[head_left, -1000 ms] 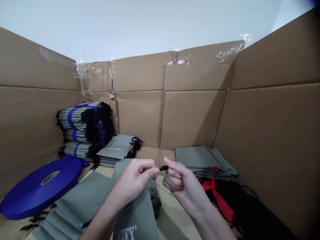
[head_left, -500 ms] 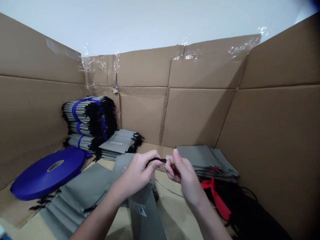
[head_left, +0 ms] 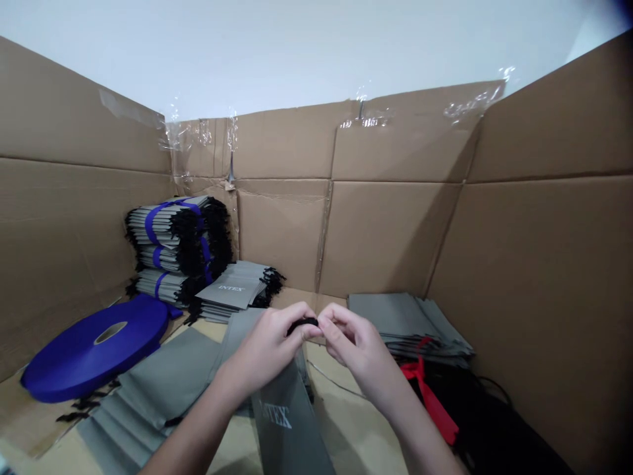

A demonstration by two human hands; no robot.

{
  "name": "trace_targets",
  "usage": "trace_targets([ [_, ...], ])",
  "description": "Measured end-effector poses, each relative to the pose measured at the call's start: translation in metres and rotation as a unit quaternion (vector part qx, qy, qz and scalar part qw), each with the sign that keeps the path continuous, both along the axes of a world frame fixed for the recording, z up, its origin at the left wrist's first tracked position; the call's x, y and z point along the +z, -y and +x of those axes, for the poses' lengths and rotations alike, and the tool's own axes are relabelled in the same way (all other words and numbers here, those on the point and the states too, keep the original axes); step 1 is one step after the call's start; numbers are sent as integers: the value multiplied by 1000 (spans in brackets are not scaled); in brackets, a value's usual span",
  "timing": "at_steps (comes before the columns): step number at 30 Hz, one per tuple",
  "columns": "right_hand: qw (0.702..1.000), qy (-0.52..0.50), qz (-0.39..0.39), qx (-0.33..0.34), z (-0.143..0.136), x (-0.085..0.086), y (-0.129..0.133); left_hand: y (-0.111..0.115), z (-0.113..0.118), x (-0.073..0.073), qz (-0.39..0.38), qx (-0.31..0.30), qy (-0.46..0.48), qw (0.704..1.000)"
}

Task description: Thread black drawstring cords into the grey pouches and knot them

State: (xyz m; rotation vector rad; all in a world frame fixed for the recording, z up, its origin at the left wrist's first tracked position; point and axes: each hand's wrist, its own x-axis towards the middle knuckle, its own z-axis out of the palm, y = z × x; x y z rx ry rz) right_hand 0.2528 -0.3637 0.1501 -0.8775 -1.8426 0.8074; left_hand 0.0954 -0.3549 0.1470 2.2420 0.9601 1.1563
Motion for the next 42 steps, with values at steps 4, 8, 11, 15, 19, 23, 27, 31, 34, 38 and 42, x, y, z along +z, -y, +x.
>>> trace_targets([
  [4, 1000, -7, 12, 0, 0, 3, 4, 0, -1, -1, 2, -36, 22, 999],
  [8, 998, -49, -15, 43, -3, 1, 5, 0, -1, -1, 20, -55, 67, 996],
  [11, 991, -104, -35, 73, -8, -1, 9, 1, -3, 0, 8, -78, 85, 993],
  [15, 984, -165, -24, 68, -17, -5, 16, 4, -6, -3, 41, -73, 101, 991],
  [19, 980, -188, -11, 60, -23, -11, 16, 4, -3, -8, 90, -44, 108, 989],
  [23, 982, -187, 18, 20, -22, -15, 11, 1, -1, -8, 88, -47, 102, 990],
  [27, 987, -151, 56, -6, -20, -17, 7, -4, -5, -6, 88, -54, 49, 993],
  [31, 985, -124, 103, -68, -17, -19, 1, -9, -9, -8, 111, -47, 7, 993],
  [34, 979, -81, 143, -117, -11, -20, -2, -10, -9, -10, 136, -35, -20, 990],
  [38, 971, 0, 167, -172, -3, -14, -1, -9, -9, -10, 150, -16, -47, 987],
  [42, 961, 61, 167, -213, 3, -6, -3, -8, -9, -9, 145, 3, -68, 987],
])
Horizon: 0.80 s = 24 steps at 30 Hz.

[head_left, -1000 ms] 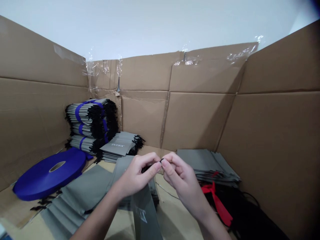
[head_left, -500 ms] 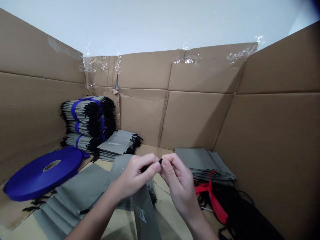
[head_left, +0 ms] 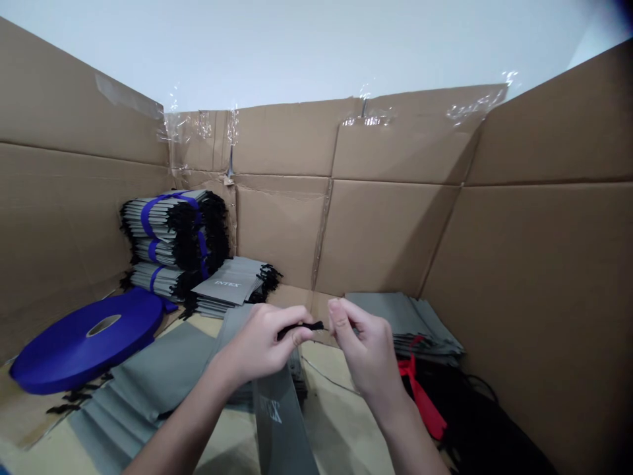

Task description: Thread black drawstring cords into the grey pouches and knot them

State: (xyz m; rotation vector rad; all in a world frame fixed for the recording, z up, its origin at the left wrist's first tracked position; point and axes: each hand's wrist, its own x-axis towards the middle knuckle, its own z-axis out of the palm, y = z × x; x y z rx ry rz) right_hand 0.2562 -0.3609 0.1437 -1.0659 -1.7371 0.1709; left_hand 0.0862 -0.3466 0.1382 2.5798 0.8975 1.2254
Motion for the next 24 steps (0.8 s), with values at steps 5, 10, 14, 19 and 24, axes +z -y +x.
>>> trace_targets([
  [5, 994, 59, -78, -36, 11, 10, -4, 0, 0, 3, -21, 35, -31, 999],
  [10, 989, 92, -102, -60, 20, 17, 1, -3, -3, 6, -54, 45, -55, 996],
  [14, 977, 151, -79, -124, 19, 15, 0, -5, -6, 8, -86, 33, -55, 994],
  [19, 958, 220, -55, -178, 22, 8, -13, -2, -9, 11, -115, 27, -55, 991],
  [24, 947, 220, -87, -219, 36, 5, -23, -2, -13, 14, -116, 28, -51, 992],
])
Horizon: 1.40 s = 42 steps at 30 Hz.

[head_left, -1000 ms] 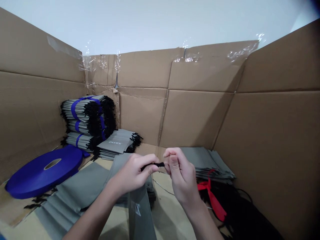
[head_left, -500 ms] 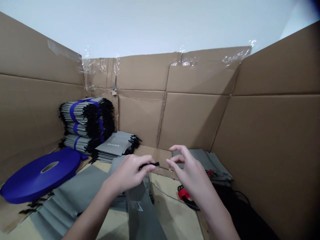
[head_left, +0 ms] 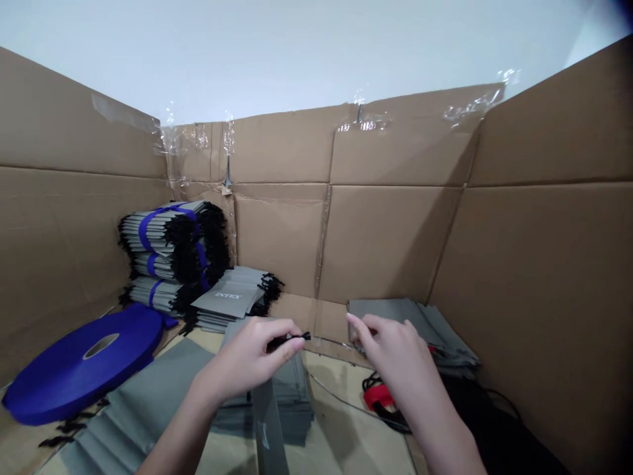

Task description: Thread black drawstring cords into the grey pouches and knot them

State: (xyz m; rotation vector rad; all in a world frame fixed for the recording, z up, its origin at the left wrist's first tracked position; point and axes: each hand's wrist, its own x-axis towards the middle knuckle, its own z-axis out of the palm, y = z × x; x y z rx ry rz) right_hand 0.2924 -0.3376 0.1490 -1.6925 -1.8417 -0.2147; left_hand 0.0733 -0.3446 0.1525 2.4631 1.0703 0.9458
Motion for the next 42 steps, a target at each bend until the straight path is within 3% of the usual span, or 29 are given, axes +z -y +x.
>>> trace_targets([
  [6, 990, -122, 4, 74, 2, 1, 2, -5, 0, -3, -10, -13, 0, 1000],
  [13, 994, -33, 59, 88, -26, -4, 16, -4, 1, -2, -5, -36, 9, 999],
  [20, 1000, -25, 2, -16, -18, -3, 5, -1, -2, 0, -12, -39, -2, 999],
  [24, 990, -102, -27, 98, -21, 2, 14, -2, -2, 0, -15, -35, -1, 999],
  [29, 961, -123, -92, 230, -45, -2, 28, -2, 1, -3, -21, -60, -5, 998],
  [37, 914, -276, -88, 285, -61, -12, 31, 5, -3, 3, -57, -103, 44, 992],
  [39, 883, -339, -108, 307, -61, -10, 31, 7, -3, 5, -74, -131, 57, 987],
  [42, 797, -458, -175, 352, -64, -7, 30, 9, 1, 5, -82, -153, 84, 981],
])
